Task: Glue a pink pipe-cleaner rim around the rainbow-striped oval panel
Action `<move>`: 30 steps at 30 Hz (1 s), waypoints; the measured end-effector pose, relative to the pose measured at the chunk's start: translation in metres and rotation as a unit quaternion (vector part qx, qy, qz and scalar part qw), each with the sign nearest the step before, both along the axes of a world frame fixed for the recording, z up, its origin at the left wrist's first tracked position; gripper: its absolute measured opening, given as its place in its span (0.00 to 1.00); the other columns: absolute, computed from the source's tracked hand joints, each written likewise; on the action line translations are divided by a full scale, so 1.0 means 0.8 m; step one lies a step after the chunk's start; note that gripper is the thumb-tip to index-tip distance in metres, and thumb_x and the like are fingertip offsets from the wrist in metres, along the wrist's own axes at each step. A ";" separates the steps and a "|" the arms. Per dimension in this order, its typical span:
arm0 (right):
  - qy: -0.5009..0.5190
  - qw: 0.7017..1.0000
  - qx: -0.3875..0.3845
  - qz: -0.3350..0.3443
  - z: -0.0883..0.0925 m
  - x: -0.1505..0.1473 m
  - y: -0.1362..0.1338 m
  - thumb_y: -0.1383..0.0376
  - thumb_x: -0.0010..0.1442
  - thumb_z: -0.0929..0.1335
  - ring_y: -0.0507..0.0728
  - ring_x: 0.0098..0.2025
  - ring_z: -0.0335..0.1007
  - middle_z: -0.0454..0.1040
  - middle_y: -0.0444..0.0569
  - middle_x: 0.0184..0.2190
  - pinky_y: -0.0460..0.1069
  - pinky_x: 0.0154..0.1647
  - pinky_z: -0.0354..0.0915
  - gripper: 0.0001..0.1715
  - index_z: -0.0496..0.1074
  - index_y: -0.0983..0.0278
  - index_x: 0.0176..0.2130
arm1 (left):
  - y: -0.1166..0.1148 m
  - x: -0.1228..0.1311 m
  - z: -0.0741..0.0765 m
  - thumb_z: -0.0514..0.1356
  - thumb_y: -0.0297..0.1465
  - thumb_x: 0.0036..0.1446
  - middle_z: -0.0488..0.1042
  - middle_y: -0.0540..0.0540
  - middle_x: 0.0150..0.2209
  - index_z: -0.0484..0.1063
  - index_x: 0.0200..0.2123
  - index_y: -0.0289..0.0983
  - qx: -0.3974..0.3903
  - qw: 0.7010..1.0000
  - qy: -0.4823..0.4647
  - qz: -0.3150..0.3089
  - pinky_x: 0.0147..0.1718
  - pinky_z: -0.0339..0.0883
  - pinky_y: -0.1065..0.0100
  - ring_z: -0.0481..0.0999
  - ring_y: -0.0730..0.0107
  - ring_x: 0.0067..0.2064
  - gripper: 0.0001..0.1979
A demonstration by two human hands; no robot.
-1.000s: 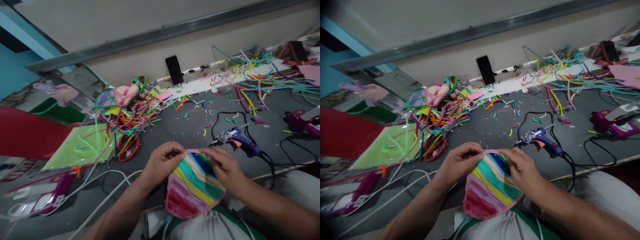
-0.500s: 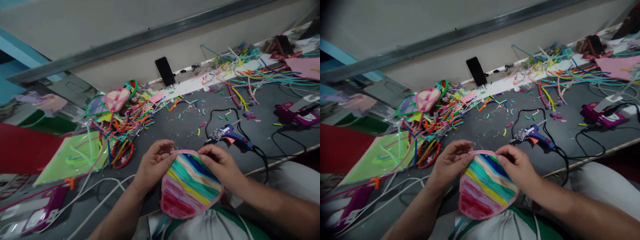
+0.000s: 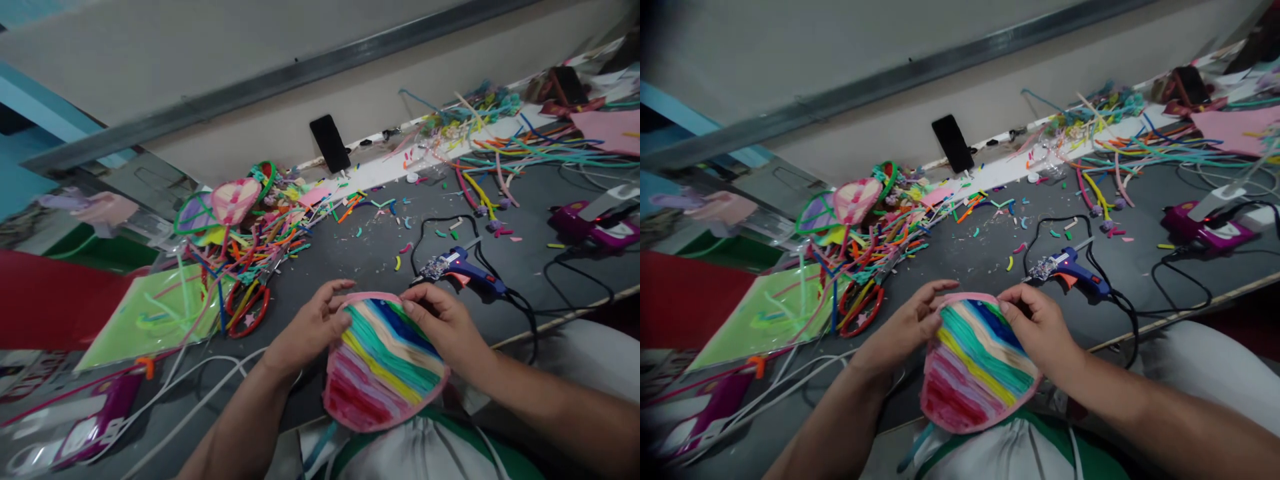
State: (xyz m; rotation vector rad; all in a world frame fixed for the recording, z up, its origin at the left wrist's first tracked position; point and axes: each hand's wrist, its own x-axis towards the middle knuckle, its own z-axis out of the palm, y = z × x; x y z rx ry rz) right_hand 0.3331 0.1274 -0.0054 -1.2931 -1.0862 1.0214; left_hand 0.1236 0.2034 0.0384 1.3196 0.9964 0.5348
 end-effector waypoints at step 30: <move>0.407 0.895 -0.062 0.173 0.027 -0.018 -0.032 0.62 0.51 0.76 0.52 0.41 0.70 0.76 0.43 0.38 0.48 0.46 0.60 0.11 0.76 0.61 0.36 | -0.044 -0.012 0.092 0.63 0.30 0.52 0.81 0.46 0.39 0.77 0.43 0.39 0.355 0.889 0.273 -0.097 0.36 0.72 0.72 0.80 0.65 0.38 0.13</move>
